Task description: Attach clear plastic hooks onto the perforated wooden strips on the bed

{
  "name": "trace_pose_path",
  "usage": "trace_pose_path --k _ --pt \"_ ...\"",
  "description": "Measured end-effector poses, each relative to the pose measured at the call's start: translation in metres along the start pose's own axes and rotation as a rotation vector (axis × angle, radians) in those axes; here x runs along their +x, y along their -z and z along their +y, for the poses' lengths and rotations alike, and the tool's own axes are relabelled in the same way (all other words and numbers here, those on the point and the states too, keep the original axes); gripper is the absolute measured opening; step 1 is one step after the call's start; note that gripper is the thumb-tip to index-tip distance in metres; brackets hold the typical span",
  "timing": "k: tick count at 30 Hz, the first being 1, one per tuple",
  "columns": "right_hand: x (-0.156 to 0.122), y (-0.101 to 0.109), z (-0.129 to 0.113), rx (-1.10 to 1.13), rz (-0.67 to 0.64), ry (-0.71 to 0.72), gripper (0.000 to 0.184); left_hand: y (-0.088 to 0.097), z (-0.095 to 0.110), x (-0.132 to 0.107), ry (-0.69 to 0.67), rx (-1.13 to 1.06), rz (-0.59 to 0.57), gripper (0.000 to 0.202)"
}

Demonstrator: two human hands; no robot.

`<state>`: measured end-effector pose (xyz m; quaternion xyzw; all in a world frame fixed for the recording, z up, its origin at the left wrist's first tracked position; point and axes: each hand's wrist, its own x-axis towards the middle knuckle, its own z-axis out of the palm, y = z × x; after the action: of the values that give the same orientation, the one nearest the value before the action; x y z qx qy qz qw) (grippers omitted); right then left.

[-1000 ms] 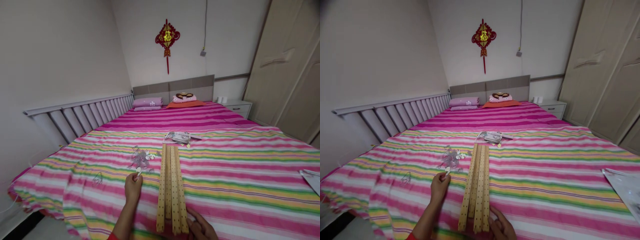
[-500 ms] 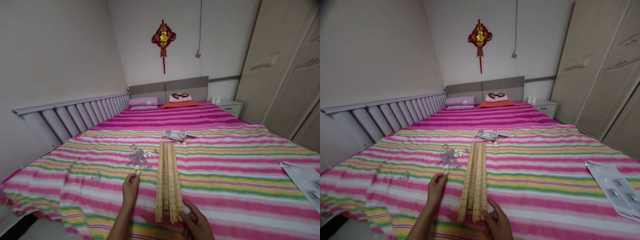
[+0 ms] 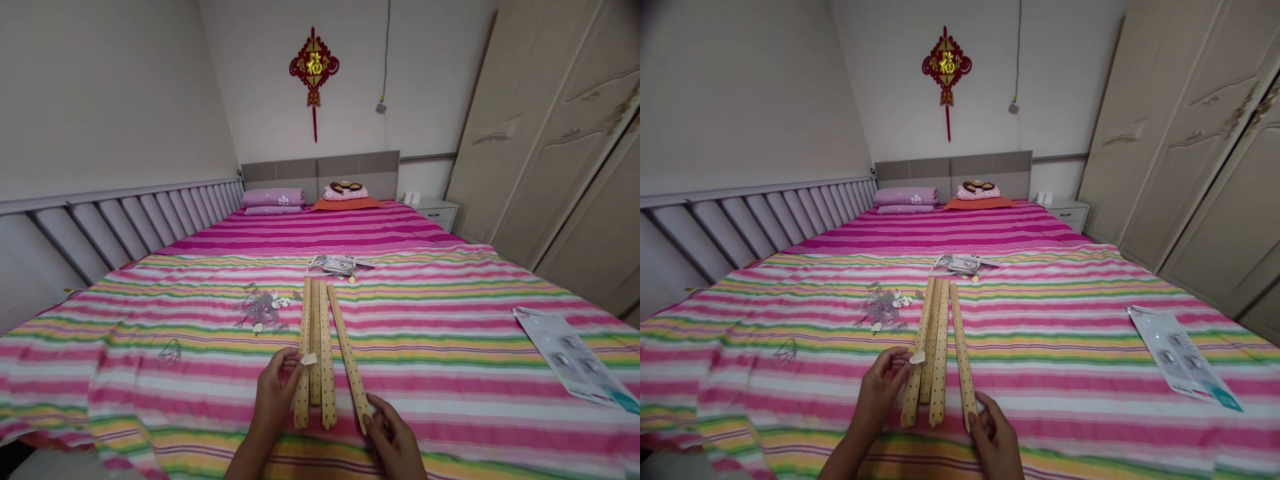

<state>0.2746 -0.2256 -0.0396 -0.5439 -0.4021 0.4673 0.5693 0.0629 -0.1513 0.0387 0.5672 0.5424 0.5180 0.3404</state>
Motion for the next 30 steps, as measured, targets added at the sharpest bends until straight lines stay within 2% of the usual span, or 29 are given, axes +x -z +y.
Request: trace_pose_path --k 2,4,7,10,13,18,20,23,30 --pt "-0.002 0.009 -0.007 -0.096 -0.003 0.018 0.053 -0.002 0.009 -0.006 -0.061 0.072 -0.023 0.028" --pt "-0.002 0.015 -0.016 -0.147 0.062 0.035 0.051 -0.005 0.018 -0.011 -0.113 0.09 -0.033 0.028" --pt "-0.001 0.017 -0.033 -0.135 0.148 0.07 0.049 -0.011 0.028 -0.017 -0.097 0.037 -0.062 0.029" --pt "-0.001 0.011 -0.048 -0.059 0.073 0.095 0.043 -0.021 0.035 -0.023 0.069 -0.127 -0.097 0.032" --pt "-0.003 0.001 -0.057 0.005 -0.018 0.079 0.04 -0.034 0.038 -0.03 0.301 -0.407 -0.078 0.035" --pt "-0.008 -0.01 -0.061 0.032 0.023 0.07 0.04 -0.058 0.042 -0.046 0.731 -0.899 0.013 0.015" --pt "-0.009 -0.012 -0.06 0.031 0.031 0.07 0.041 -0.065 0.045 -0.052 0.846 -1.001 0.037 0.017" --pt "-0.008 -0.01 -0.058 0.03 0.04 0.079 0.042 -0.071 0.051 -0.058 0.921 -1.057 0.037 0.025" --pt "-0.007 -0.003 -0.061 0.026 0.068 0.109 0.041 -0.075 0.062 -0.067 0.947 -1.094 -0.028 0.023"
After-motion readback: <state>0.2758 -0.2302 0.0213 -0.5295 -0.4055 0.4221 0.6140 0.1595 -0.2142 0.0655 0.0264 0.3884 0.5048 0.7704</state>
